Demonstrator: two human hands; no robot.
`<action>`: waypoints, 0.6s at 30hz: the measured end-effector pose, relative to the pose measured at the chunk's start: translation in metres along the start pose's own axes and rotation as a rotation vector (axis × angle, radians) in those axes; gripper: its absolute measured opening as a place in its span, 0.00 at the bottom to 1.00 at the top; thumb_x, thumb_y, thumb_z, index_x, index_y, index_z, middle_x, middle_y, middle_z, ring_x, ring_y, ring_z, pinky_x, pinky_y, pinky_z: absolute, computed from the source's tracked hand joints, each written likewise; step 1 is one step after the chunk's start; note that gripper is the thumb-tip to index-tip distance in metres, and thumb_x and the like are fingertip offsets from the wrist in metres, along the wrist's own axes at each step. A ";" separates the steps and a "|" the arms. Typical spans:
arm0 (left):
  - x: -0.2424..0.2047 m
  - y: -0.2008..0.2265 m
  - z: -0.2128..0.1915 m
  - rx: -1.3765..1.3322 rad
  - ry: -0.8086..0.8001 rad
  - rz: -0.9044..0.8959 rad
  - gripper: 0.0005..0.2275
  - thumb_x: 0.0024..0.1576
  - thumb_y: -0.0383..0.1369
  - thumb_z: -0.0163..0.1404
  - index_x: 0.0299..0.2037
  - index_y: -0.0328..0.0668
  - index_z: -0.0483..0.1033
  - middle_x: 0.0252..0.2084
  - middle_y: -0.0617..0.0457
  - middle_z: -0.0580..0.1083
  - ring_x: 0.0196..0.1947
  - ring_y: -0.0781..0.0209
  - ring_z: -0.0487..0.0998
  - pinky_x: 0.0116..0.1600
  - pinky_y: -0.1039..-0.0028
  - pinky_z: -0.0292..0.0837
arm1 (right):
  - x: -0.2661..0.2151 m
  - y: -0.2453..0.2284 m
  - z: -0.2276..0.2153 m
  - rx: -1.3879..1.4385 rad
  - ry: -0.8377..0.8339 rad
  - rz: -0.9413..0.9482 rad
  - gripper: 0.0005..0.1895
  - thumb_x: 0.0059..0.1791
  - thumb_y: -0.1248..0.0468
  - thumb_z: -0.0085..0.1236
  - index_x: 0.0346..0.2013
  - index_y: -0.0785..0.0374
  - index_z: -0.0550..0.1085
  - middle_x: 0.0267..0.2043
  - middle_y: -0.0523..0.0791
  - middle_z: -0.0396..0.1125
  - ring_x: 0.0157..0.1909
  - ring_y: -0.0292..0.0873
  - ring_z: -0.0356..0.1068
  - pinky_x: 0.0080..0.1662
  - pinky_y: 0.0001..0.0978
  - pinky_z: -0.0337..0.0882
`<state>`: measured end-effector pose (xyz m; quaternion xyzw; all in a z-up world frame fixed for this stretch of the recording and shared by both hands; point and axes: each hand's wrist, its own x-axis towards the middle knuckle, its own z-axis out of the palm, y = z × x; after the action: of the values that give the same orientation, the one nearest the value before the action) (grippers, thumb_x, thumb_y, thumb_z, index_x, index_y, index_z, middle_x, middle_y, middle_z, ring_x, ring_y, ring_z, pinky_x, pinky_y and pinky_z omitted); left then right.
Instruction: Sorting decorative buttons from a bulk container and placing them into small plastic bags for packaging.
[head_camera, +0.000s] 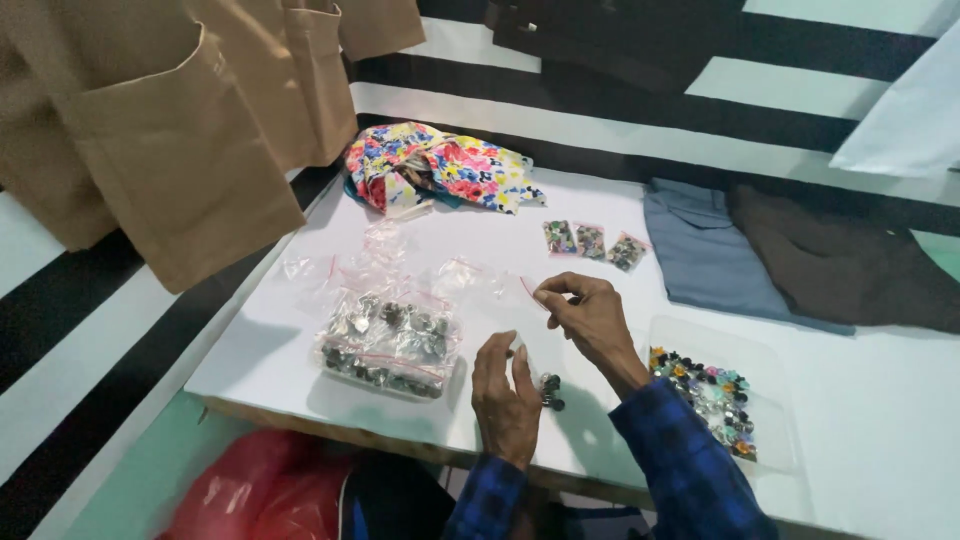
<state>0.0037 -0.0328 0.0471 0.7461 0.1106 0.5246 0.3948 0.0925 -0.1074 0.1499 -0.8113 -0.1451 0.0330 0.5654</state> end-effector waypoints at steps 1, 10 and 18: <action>0.009 0.010 0.002 -0.054 -0.041 -0.114 0.09 0.62 0.30 0.48 0.49 0.38 0.74 0.45 0.47 0.76 0.44 0.50 0.80 0.51 0.63 0.76 | -0.003 0.001 -0.006 -0.024 -0.046 -0.051 0.07 0.47 0.65 0.60 0.34 0.67 0.80 0.26 0.51 0.72 0.22 0.38 0.72 0.22 0.24 0.68; 0.060 0.041 0.000 -0.372 -0.298 -0.546 0.04 0.55 0.34 0.60 0.34 0.46 0.80 0.27 0.57 0.79 0.29 0.67 0.81 0.38 0.75 0.77 | -0.039 -0.024 -0.043 -0.048 -0.203 -0.018 0.12 0.47 0.66 0.60 0.43 0.71 0.80 0.31 0.56 0.76 0.25 0.41 0.76 0.25 0.24 0.73; 0.067 0.056 -0.030 -0.293 -0.487 -0.219 0.08 0.60 0.26 0.49 0.47 0.43 0.66 0.27 0.45 0.79 0.30 0.50 0.83 0.39 0.65 0.76 | -0.065 -0.018 -0.056 -0.173 -0.168 -0.186 0.18 0.48 0.71 0.53 0.52 0.72 0.67 0.36 0.63 0.75 0.32 0.53 0.80 0.33 0.37 0.82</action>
<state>-0.0075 -0.0167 0.1374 0.7686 0.0156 0.2949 0.5675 0.0388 -0.1701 0.1798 -0.8343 -0.2688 0.0356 0.4801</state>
